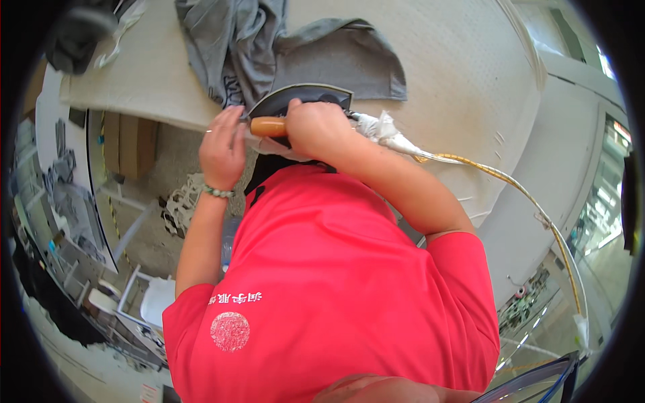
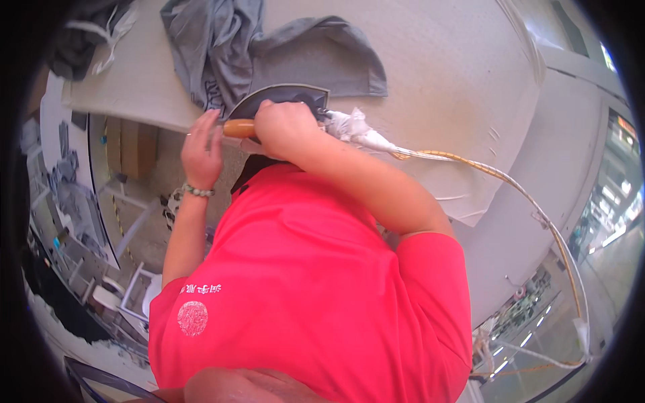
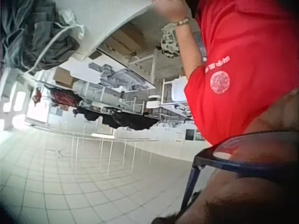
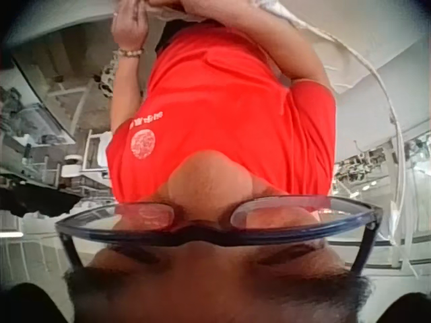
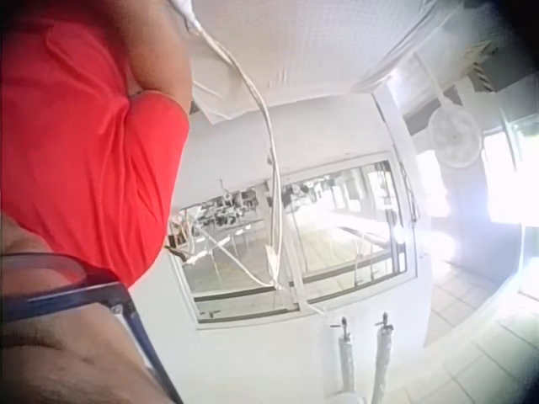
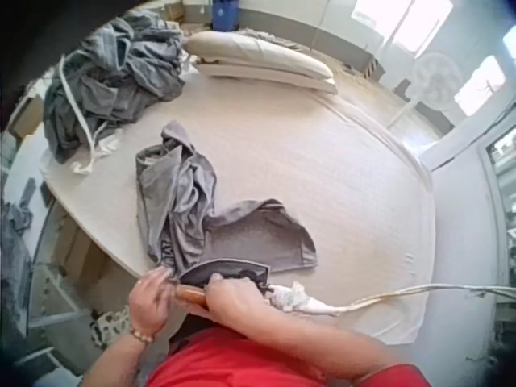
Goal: Ironing and smoothing out wrinkles from grey garments on a workbench using an industrial iron.
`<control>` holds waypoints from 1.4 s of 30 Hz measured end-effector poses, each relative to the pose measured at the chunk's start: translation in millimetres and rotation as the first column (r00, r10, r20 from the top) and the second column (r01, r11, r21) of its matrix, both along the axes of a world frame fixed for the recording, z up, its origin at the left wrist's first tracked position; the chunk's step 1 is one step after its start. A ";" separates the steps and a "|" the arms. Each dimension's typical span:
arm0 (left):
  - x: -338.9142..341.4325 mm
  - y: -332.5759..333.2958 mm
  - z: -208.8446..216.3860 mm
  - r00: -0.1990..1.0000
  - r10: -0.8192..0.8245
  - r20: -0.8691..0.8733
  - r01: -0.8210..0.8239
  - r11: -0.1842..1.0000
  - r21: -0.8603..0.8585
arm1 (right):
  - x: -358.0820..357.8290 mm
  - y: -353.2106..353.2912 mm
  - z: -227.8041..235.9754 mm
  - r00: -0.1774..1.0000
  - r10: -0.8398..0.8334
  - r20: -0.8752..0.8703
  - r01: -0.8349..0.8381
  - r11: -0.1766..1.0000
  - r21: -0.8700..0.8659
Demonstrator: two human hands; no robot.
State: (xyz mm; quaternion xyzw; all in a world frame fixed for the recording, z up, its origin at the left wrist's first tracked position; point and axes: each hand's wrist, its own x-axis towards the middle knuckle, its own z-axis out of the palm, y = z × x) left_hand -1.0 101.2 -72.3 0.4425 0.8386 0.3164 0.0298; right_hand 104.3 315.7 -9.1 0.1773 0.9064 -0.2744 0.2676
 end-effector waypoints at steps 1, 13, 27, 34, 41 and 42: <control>-12.3 7.6 6.2 1.000 -0.028 0.005 0.028 1.000 0.012 | -1.6 -0.8 -4.7 1.000 -0.009 0.007 0.009 1.000 -0.007; -141.5 208.4 -4.5 0.744 -0.667 -0.046 0.636 0.728 -0.256 | 97.0 81.5 -0.8 0.541 -0.837 -0.075 0.814 0.499 0.297; -152.7 207.0 -21.3 0.906 -0.343 0.248 0.404 0.876 -0.265 | 4.8 111.8 -4.5 0.777 -0.618 -0.121 0.618 0.712 0.335; -158.5 206.8 -23.4 0.898 -0.329 0.292 0.408 0.870 -0.277 | -62.5 71.4 -11.3 0.945 -0.318 -0.074 0.326 0.925 0.195; -160.9 206.0 -20.3 0.906 -0.299 0.300 0.383 0.880 -0.282 | -29.7 143.7 -20.2 0.742 -0.668 -0.065 0.630 0.660 0.410; -160.2 205.8 -18.4 0.906 -0.285 0.313 0.380 0.874 -0.303 | -17.0 150.4 -12.1 0.698 -0.716 -0.031 0.659 0.625 0.418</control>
